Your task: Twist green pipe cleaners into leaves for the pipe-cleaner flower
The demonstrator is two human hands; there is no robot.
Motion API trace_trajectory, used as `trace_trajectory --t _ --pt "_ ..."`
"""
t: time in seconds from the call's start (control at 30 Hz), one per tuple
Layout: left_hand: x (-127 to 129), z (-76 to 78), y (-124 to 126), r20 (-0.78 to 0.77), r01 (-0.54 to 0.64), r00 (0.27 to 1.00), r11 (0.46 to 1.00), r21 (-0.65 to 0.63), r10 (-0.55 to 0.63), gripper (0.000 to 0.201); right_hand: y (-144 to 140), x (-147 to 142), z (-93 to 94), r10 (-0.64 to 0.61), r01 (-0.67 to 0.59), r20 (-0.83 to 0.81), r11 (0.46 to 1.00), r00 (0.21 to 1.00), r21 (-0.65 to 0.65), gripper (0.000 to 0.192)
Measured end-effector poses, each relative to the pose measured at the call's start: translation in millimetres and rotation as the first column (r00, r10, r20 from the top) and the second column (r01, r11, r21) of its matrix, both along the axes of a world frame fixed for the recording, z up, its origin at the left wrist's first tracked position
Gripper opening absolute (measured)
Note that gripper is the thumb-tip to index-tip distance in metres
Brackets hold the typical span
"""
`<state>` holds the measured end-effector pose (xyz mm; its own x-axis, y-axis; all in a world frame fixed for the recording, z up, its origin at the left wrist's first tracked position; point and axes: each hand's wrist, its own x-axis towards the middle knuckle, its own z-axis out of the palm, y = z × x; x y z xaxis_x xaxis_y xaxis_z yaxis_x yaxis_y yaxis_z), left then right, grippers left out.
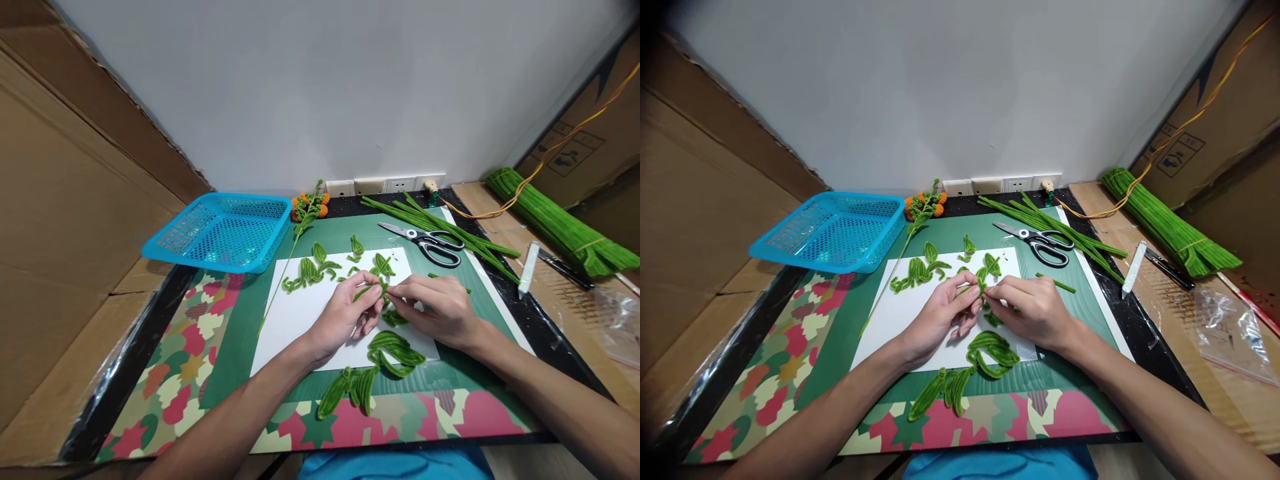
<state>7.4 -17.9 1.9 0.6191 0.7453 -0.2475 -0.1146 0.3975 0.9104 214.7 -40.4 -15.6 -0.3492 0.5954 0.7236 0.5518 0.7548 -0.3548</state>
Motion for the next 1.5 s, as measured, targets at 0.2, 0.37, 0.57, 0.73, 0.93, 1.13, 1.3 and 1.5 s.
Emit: trace_trajectory --t 0.2,0.37,0.57,0.73,0.93,1.13,1.3,1.5 --pt "-1 0.1 2 -0.004 -0.021 1.000 1.000 -0.002 0.021 0.027 1 3 0.9 0.006 -0.007 0.057 1.000 0.998 0.011 0.010" --pt "-3 2.6 5 -0.026 -0.021 0.999 0.999 -0.027 0.020 0.026 3 13 1.8 -0.004 -0.009 0.112 0.993 0.994 0.114 0.028" --pt "-5 4.3 5 -0.040 0.022 0.999 0.999 -0.029 -0.024 0.028 8 22 1.4 -0.030 0.000 0.168 0.985 0.985 0.173 0.037" --pt "-6 5.9 5 -0.074 0.048 0.996 0.998 -0.050 -0.051 0.030 7 28 3.5 0.022 -0.061 0.195 0.979 0.981 0.197 0.039" --pt "-5 6.1 7 -0.084 0.048 0.995 0.997 -0.054 -0.052 0.031 8 31 5.8 0.072 -0.123 0.256 0.974 0.964 0.192 0.041" --pt "-7 3.2 9 -0.093 0.065 0.993 0.996 -0.057 -0.070 0.032 8 28 9.8 0.065 -0.137 0.311 0.966 0.948 0.217 0.043" --pt "-7 3.1 9 -0.081 0.052 0.995 0.998 -0.027 -0.054 0.038 8 27 5.6 0.079 -0.143 0.295 0.969 0.952 0.201 0.048" --pt "-9 4.1 8 -0.113 0.043 0.993 0.999 -0.004 -0.043 0.041 9 23 4.7 0.071 -0.146 0.313 0.963 0.947 0.225 0.047"
